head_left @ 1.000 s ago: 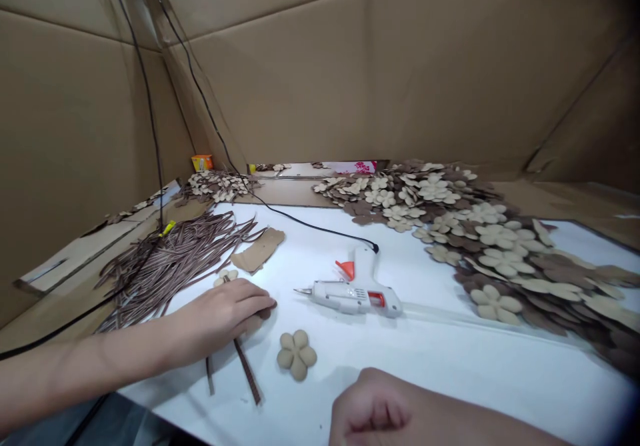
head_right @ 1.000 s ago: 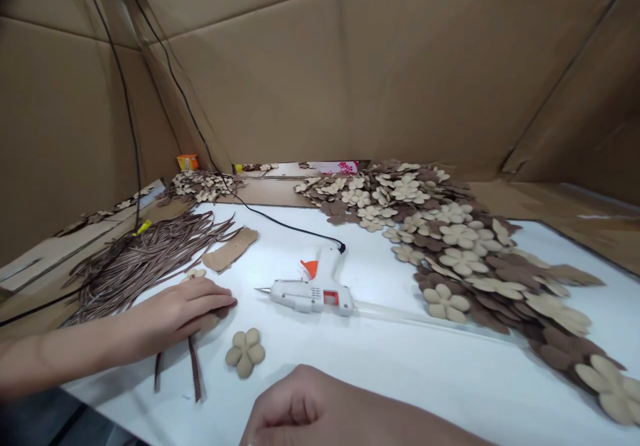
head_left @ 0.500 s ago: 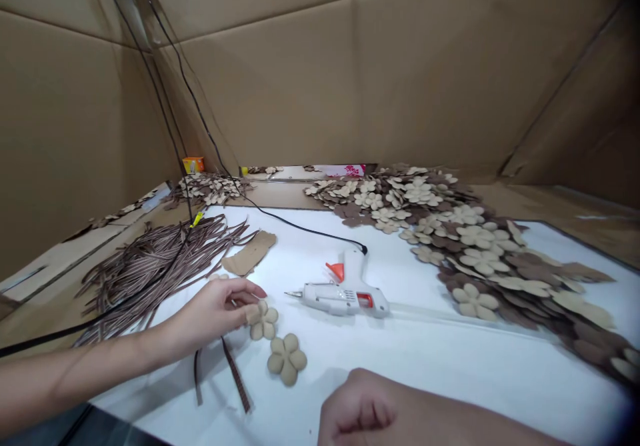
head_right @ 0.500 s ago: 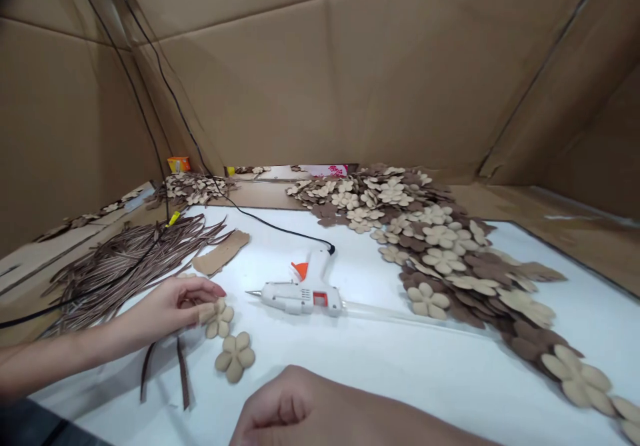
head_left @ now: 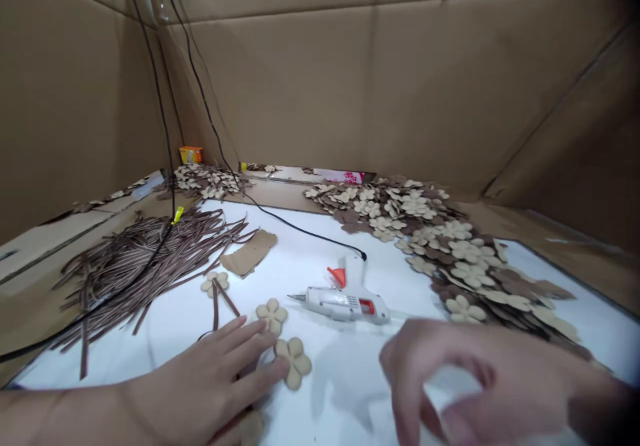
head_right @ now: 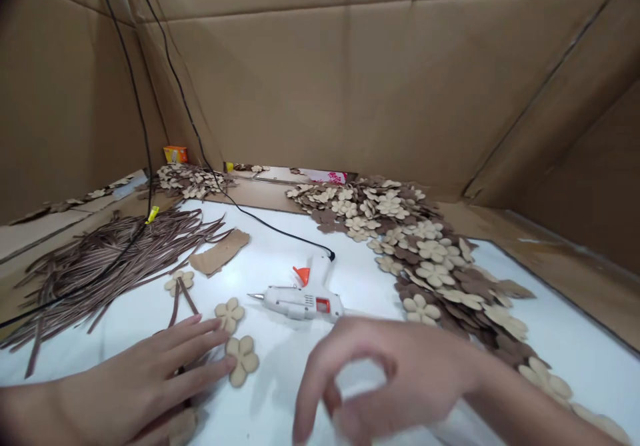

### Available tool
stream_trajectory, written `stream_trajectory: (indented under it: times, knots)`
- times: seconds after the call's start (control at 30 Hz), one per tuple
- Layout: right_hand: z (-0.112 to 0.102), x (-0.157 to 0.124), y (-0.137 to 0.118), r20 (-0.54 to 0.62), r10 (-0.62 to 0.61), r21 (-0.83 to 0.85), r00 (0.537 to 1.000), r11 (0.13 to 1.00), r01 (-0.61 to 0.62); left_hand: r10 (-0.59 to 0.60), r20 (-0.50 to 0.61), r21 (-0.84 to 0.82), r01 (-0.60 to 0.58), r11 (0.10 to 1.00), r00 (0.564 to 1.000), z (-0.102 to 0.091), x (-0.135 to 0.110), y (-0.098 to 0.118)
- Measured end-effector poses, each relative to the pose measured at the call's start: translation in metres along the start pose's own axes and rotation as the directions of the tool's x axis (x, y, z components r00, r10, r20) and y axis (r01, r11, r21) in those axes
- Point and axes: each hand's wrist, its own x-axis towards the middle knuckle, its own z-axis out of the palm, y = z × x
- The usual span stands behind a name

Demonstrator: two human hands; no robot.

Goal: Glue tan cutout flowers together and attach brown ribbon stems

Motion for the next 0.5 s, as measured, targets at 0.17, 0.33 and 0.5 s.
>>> stream_trajectory:
  times: [0.17,0.33,0.5]
  knots:
    - [-0.056,-0.016,0.028,-0.466,-0.114,-0.578,0.877,0.79,-0.204,0.031,0.027,0.004,-0.031,1.0,0.999,-0.004,0.003,-0.008]
    - [-0.071,0.002,0.07,-0.255,-0.18,-0.914,0.95,0.367,-0.176,0.085,0.053,0.014,-0.086,0.996,0.995,-0.013,0.004,-0.013]
    - [-0.078,0.022,0.072,0.072,-0.205,-0.992,0.976,0.088,0.091,0.088,0.091,0.001,-0.089,0.996,0.992,-0.02,-0.001,-0.017]
